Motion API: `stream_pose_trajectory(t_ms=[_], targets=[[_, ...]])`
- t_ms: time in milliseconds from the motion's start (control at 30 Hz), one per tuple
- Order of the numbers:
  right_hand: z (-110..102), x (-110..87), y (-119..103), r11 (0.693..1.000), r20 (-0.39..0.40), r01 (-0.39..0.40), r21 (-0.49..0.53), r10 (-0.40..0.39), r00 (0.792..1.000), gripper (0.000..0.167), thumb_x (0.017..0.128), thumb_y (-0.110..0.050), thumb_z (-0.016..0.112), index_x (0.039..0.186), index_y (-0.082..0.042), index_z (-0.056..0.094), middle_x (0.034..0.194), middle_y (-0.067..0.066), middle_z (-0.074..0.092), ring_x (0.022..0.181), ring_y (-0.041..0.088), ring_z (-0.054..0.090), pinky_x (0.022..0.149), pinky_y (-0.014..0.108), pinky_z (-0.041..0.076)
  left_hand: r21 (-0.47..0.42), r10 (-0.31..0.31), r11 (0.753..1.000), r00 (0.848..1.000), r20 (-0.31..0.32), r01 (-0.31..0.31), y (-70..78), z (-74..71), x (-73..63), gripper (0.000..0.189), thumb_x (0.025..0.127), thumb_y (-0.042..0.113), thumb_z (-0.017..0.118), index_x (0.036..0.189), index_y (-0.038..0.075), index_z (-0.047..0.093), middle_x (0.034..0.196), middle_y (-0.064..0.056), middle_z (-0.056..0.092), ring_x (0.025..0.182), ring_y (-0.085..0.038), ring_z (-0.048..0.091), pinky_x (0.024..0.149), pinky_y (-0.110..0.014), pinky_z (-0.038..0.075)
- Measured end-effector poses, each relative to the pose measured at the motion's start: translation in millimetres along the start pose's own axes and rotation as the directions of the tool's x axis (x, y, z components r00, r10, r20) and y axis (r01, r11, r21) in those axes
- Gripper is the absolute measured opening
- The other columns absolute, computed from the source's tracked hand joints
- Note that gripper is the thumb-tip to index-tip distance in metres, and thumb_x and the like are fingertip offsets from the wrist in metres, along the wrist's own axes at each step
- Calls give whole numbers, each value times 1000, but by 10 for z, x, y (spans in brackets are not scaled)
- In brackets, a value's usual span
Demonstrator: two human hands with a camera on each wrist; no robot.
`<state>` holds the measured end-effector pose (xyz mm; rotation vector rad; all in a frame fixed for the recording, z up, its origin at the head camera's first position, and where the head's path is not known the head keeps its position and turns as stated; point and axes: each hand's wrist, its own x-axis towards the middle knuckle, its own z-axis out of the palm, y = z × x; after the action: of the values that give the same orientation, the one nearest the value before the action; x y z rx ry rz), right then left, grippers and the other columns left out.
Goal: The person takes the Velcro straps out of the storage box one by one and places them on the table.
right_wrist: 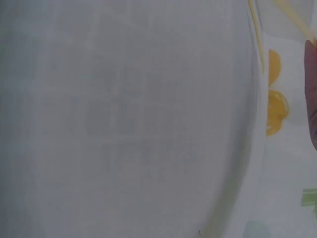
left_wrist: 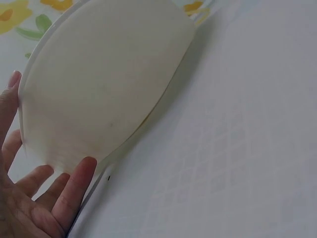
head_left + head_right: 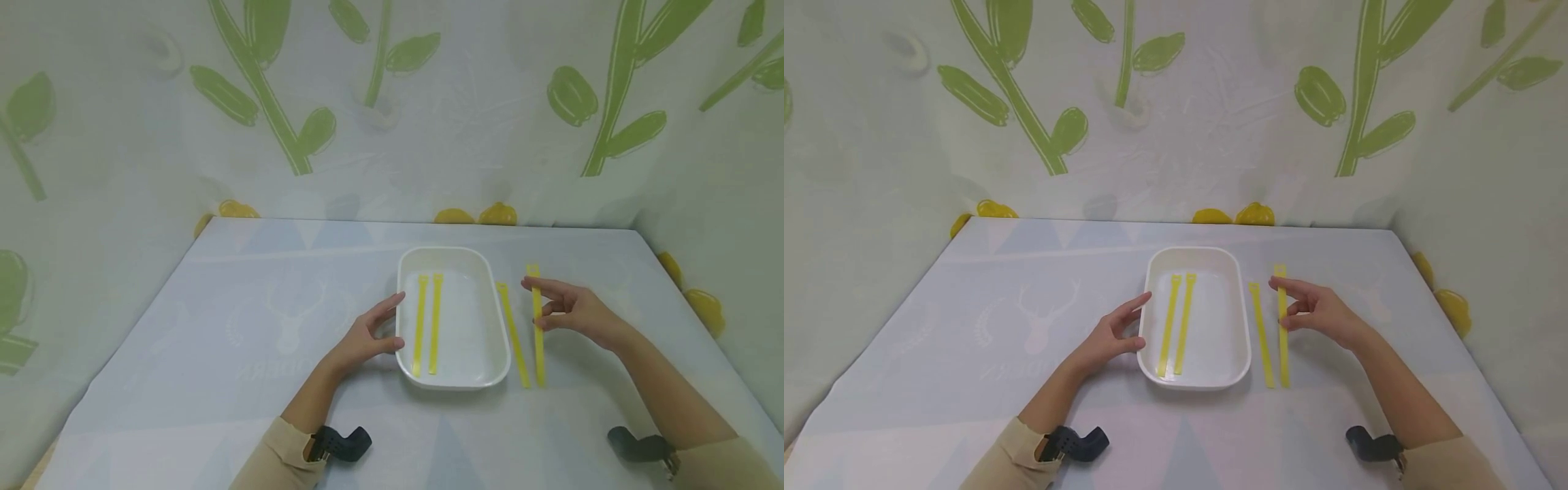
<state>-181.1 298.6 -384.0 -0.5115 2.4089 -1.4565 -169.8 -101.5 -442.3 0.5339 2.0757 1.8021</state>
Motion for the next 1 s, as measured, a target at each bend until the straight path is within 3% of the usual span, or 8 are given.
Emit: stream_pose_trajectory(t_ms=[133,267,400,567,700,800,1000], targets=[[22,1,51,1000,-25,7,-15,-7,1000,68,80,-7,73,140,-2,42,130,-26,49,81,12,64,73,19,52,-15,7,1000,1000,6,-7,3,-2,-2,80,80,16,76,147,26,33,153,-2,32,141,-23,28,91,-30,49],[59,14,116,998,-42,-37,-49,35,998,71,79,-8,75,141,-2,41,140,-2,50,81,10,62,72,19,52,-33,17,999,1000,14,-16,15,2,-10,80,80,15,76,148,22,33,153,-4,31,141,-25,28,90,-30,50],[88,16,166,984,-38,-115,-134,111,993,75,78,-11,76,144,-8,39,139,17,46,81,11,60,71,19,51,-28,17,999,1000,15,-16,22,6,-14,80,80,18,77,147,23,34,154,-3,31,141,-25,28,91,-30,49],[119,17,199,961,-44,-123,-249,115,992,76,78,-11,76,144,-8,39,126,17,54,82,15,58,72,20,51,-36,22,999,1000,18,-22,14,3,-14,81,79,21,77,147,23,34,153,-5,31,141,-25,27,90,-29,50],[145,21,211,924,-79,-134,-357,113,990,75,77,-14,77,143,-7,41,117,16,58,93,23,57,83,34,50,-39,16,999,1000,17,-16,19,6,-17,80,80,19,77,147,25,34,154,-5,30,141,-25,27,89,-30,50],[151,24,224,907,-93,-137,-398,109,990,76,75,-17,79,141,-6,43,124,19,55,102,29,54,90,46,47,-35,3,999,1000,13,-3,31,12,-22,80,80,18,77,147,26,34,154,-4,30,142,-25,26,88,-32,51],[133,25,243,901,-91,-119,-418,89,992,75,74,-23,80,139,-4,46,123,18,55,106,30,52,92,48,45,-58,-3,998,1000,18,4,45,15,-15,80,80,19,77,147,24,34,154,-5,30,141,-26,27,88,-33,52]])
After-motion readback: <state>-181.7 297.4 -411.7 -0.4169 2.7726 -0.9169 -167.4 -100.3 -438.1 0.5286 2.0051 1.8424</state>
